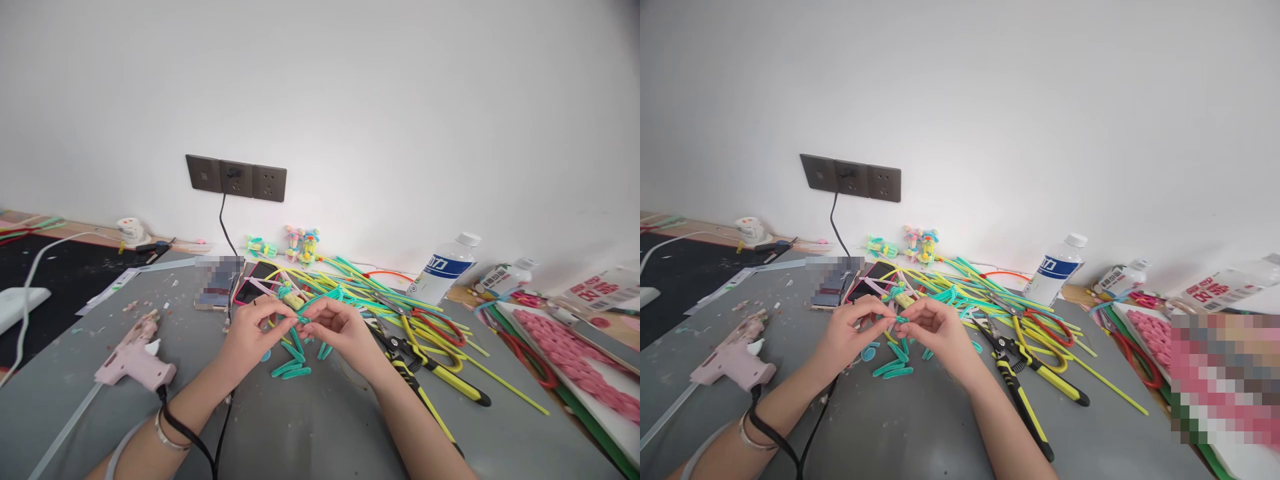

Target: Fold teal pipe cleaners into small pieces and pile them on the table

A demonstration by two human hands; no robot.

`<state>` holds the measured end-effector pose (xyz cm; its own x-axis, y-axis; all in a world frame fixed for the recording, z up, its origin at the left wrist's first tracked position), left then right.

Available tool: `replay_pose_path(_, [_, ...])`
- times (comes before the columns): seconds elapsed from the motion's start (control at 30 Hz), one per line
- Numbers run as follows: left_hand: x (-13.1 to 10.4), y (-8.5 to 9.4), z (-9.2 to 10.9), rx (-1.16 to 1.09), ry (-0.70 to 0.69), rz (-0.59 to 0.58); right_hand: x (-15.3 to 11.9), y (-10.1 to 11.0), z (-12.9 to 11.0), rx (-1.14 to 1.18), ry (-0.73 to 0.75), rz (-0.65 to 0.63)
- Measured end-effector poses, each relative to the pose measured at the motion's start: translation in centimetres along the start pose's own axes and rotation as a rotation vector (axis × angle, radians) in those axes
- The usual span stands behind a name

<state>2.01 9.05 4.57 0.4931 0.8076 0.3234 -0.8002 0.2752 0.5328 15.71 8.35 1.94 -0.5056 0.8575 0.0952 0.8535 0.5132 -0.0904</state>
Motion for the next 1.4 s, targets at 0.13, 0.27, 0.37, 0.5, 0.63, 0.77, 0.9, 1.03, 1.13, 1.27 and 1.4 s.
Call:
replay_pose_path(0.13, [-0.1, 0.1, 0.4, -0.016, -0.01, 0.016, -0.2, 0.2, -0.3, -0.108, 0.044, 0.062])
replay_pose_path(0.27, [0.0, 0.1, 0.7, -0.029, -0.011, 0.013, -0.4, 0.3, -0.8, -0.275, 0.072, 0.105])
replay_pose_path(0.37, [0.0, 0.2, 0.8, -0.03, -0.006, 0.015, -0.6, 0.0, -1.5, -0.371, 0.103, 0.11])
replay_pose_path(0.5, [-0.1, -0.1, 0.7, -0.068, 0.004, -0.003, -0.8, -0.2, -2.1, -0.41, 0.129, 0.102])
replay_pose_path(0.63, [-0.2, -0.4, 0.3, -0.159, 0.012, -0.013, -0.8, 0.1, -2.0, -0.329, 0.112, 0.102])
replay_pose_path(0.77, [-0.2, 0.2, 0.4, -0.148, -0.039, 0.05, -0.6, 0.7, -1.7, -0.239, 0.092, 0.12])
replay_pose_path(0.9, [-0.1, 0.7, 0.5, -0.074, -0.082, 0.076, -0.4, 1.4, -1.7, -0.279, 0.091, 0.131])
replay_pose_path(1.03, [0.3, -0.3, -0.7, -0.009, 0.023, -0.014, -0.8, 3.1, -2.9, -0.584, 0.1, 0.167])
replay_pose_path(1.13, [0.5, -1.3, -1.1, 0.007, 0.076, -0.104, -0.9, 3.4, -3.2, -0.948, 0.092, 0.095])
replay_pose_path(1.27, [0.6, -1.5, -1.0, -0.011, 0.088, -0.126, -0.7, 2.3, -0.8, -1.124, 0.039, -0.13])
replay_pose_path(1.4, [0.6, -1.5, -0.7, -0.06, 0.08, -0.124, -0.4, 2.3, 0.4, -1.3, -0.047, -0.077])
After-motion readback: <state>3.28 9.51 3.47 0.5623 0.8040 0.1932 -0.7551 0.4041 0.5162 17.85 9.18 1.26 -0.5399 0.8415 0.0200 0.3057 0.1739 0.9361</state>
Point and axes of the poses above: each hand's wrist, its own x-axis towards the middle knuckle, its own y-axis out of the back of the hand, z = x × y, the point moved 10 cm from there along x, towards the middle knuckle, and after that the axes turned 13 degrees about -z, right-handed, at the moved point
